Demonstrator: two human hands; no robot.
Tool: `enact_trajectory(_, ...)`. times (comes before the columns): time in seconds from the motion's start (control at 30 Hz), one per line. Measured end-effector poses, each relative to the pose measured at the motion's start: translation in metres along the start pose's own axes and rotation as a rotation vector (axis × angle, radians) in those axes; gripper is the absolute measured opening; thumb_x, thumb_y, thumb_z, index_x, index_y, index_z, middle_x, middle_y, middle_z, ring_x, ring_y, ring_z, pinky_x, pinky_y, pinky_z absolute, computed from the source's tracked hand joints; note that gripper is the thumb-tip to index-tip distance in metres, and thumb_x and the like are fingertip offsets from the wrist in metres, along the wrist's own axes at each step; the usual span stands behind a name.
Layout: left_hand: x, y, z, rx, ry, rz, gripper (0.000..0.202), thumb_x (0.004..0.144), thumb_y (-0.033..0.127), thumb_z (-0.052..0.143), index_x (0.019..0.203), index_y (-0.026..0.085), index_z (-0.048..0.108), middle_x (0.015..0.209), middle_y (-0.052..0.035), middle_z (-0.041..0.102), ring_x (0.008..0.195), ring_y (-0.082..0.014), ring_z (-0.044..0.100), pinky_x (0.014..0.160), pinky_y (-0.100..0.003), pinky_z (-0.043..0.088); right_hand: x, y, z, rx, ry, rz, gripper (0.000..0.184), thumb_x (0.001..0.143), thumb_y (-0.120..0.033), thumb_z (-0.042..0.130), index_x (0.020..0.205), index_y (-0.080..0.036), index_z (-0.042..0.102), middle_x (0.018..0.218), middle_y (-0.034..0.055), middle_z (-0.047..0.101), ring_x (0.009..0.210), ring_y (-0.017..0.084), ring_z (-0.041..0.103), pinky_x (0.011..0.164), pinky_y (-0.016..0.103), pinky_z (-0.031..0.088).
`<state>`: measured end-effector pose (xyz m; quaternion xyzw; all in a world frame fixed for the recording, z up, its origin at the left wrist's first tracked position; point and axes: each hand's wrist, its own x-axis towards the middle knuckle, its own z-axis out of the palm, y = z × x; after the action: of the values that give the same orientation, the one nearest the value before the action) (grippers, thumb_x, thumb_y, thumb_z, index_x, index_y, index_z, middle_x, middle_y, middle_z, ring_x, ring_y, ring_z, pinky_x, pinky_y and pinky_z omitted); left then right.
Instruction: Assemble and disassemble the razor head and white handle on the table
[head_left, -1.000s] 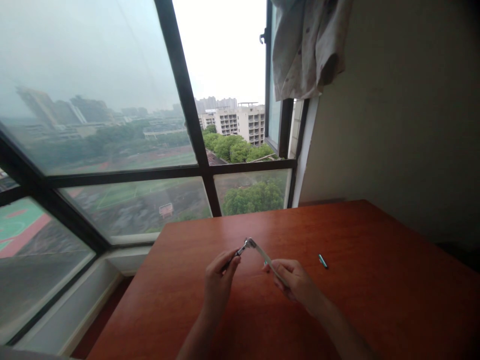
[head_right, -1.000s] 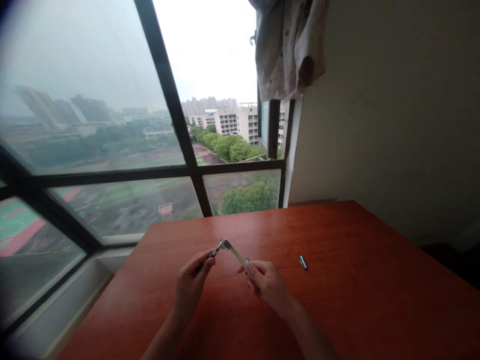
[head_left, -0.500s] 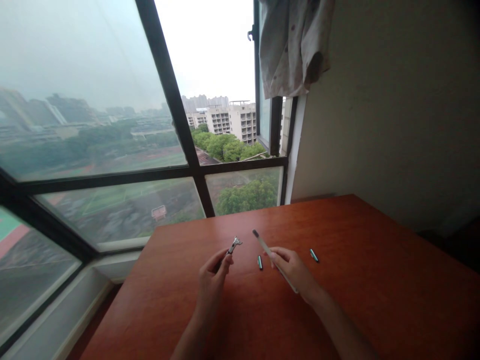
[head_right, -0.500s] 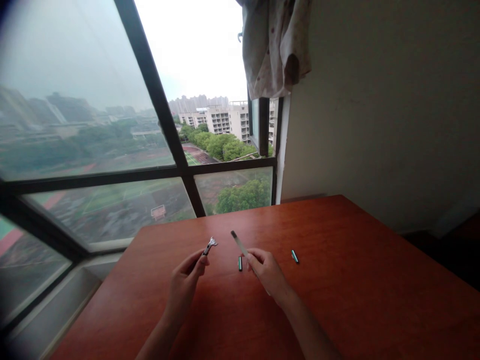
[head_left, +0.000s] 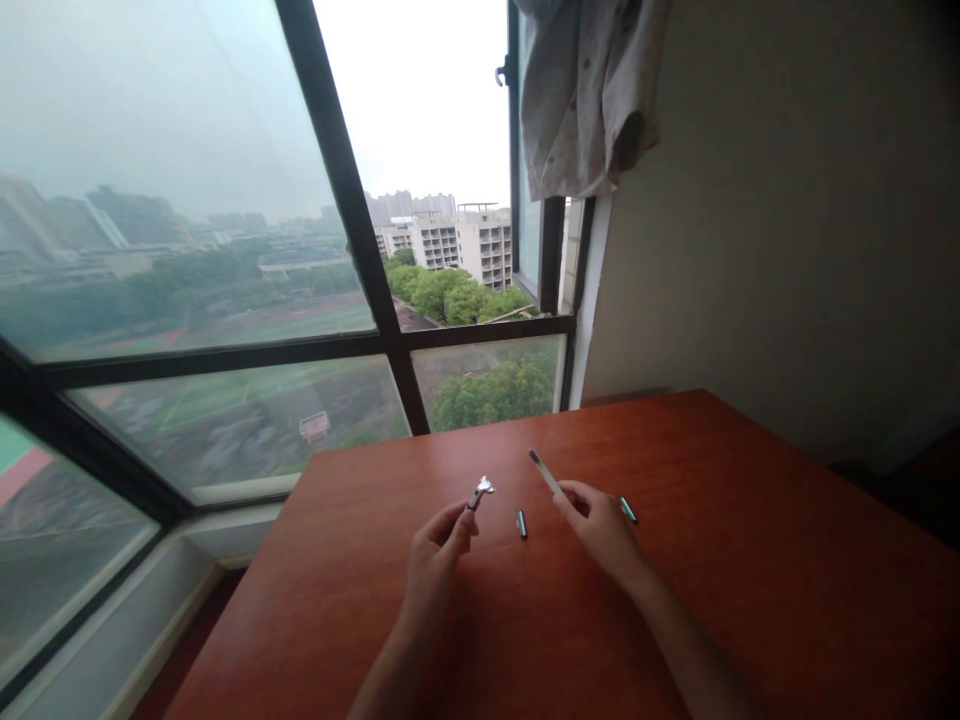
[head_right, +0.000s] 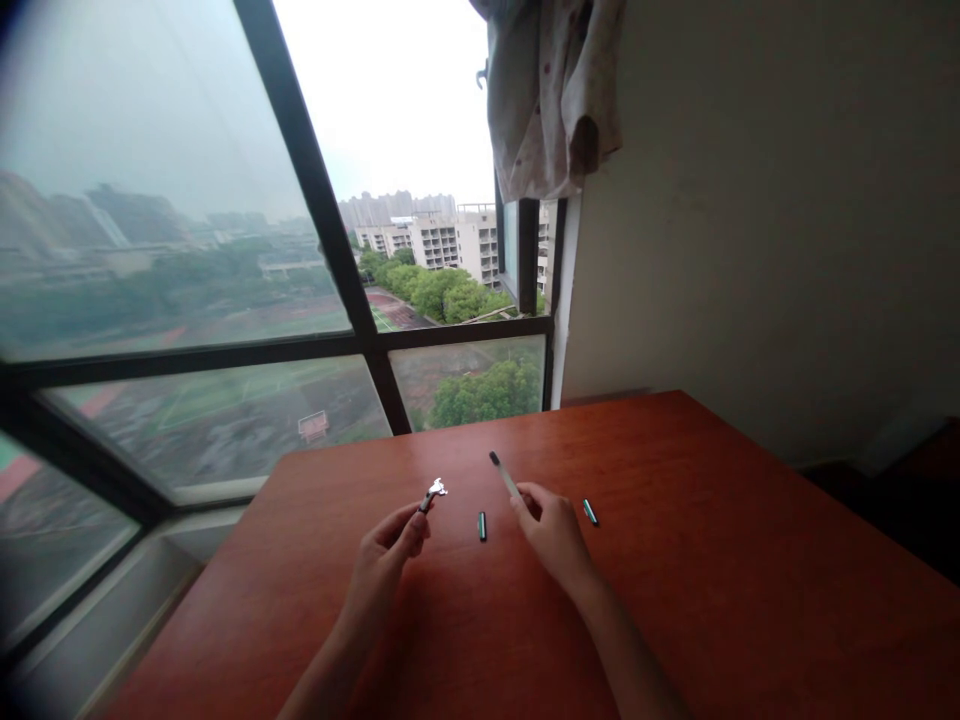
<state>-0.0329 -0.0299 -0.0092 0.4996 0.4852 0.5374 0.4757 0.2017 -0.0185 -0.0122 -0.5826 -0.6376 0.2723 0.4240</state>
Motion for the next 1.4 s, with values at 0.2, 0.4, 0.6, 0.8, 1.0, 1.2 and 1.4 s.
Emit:
enact_trajectory(0.2, 0.002, -0.005, 0.003, -0.051, -0.053, -0.04, 0.043, 0.078, 0.052, 0.063, 0.09, 0.012, 0.071, 0.059, 0.0009, 0.053, 0.05, -0.0089, 0.038, 0.047, -0.021, 0.026, -0.009, -0.011, 0.014, 0.194, -0.122, -0.076, 0.037, 0.087, -0.039, 0.051, 0.107, -0.013, 0.068, 0.068, 0.0019, 0.064, 0.056, 0.014, 0.056, 0.052, 0.023, 0.042)
enact_trajectory(0.4, 0.001, -0.004, 0.007, -0.107, -0.105, -0.129, 0.05, 0.073, 0.057, 0.064, 0.088, 0.01, 0.071, 0.055, 0.0015, 0.052, 0.044, -0.0068, 0.035, 0.044, -0.021, 0.019, -0.01, -0.015, 0.014, 0.175, -0.067, -0.276, 0.031, 0.092, -0.034, 0.047, 0.105, -0.018, 0.07, 0.082, 0.0052, 0.066, 0.075, 0.017, 0.059, 0.067, 0.025, 0.045)
enact_trajectory(0.6, 0.001, -0.004, 0.006, -0.151, -0.103, -0.16, 0.049, 0.072, 0.055, 0.067, 0.089, 0.009, 0.07, 0.053, 0.003, 0.049, 0.043, -0.0057, 0.031, 0.043, -0.021, 0.016, -0.007, -0.005, 0.015, 0.026, -0.021, -0.355, 0.03, 0.092, -0.03, 0.047, 0.113, -0.022, 0.066, 0.082, 0.0037, 0.062, 0.072, 0.015, 0.057, 0.064, 0.023, 0.043)
enact_trajectory(0.8, 0.004, -0.005, 0.002, -0.215, -0.09, -0.154, 0.048, 0.074, 0.054, 0.066, 0.09, 0.01, 0.069, 0.054, 0.0041, 0.046, 0.043, -0.0051, 0.03, 0.043, -0.021, 0.015, -0.003, 0.002, 0.011, -0.08, 0.016, -0.272, 0.025, 0.091, -0.026, 0.046, 0.102, -0.019, 0.068, 0.087, 0.0058, 0.064, 0.078, 0.017, 0.06, 0.07, 0.025, 0.044)
enact_trajectory(1.0, 0.004, -0.005, 0.001, -0.225, -0.075, -0.144, 0.043, 0.076, 0.051, 0.066, 0.094, 0.012, 0.07, 0.059, 0.0026, 0.049, 0.045, -0.0051, 0.031, 0.043, -0.02, 0.017, 0.005, 0.017, -0.008, -0.36, 0.124, -0.024, 0.022, 0.089, -0.026, 0.045, 0.081, -0.019, 0.065, 0.083, 0.0058, 0.066, 0.077, 0.018, 0.061, 0.068, 0.026, 0.041)
enact_trajectory(1.2, 0.004, -0.005, -0.001, -0.187, -0.026, -0.118, 0.038, 0.073, 0.045, 0.071, 0.094, 0.013, 0.07, 0.066, 0.0021, 0.049, 0.049, -0.0056, 0.036, 0.045, -0.02, 0.021, 0.009, 0.03, -0.031, -0.614, 0.026, 0.245, 0.022, 0.087, -0.03, 0.049, 0.079, -0.022, 0.068, 0.083, 0.0044, 0.07, 0.075, 0.018, 0.064, 0.057, 0.024, 0.036)
enact_trajectory(1.4, 0.004, -0.001, 0.0, -0.137, -0.02, -0.146, 0.041, 0.068, 0.046, 0.074, 0.093, 0.013, 0.072, 0.062, 0.0033, 0.047, 0.048, -0.0061, 0.035, 0.045, -0.02, 0.021, 0.007, 0.033, -0.032, -0.744, -0.07, 0.334, 0.016, 0.084, -0.031, 0.057, 0.079, -0.022, 0.069, 0.082, 0.0079, 0.071, 0.078, 0.022, 0.067, 0.057, 0.026, 0.036)
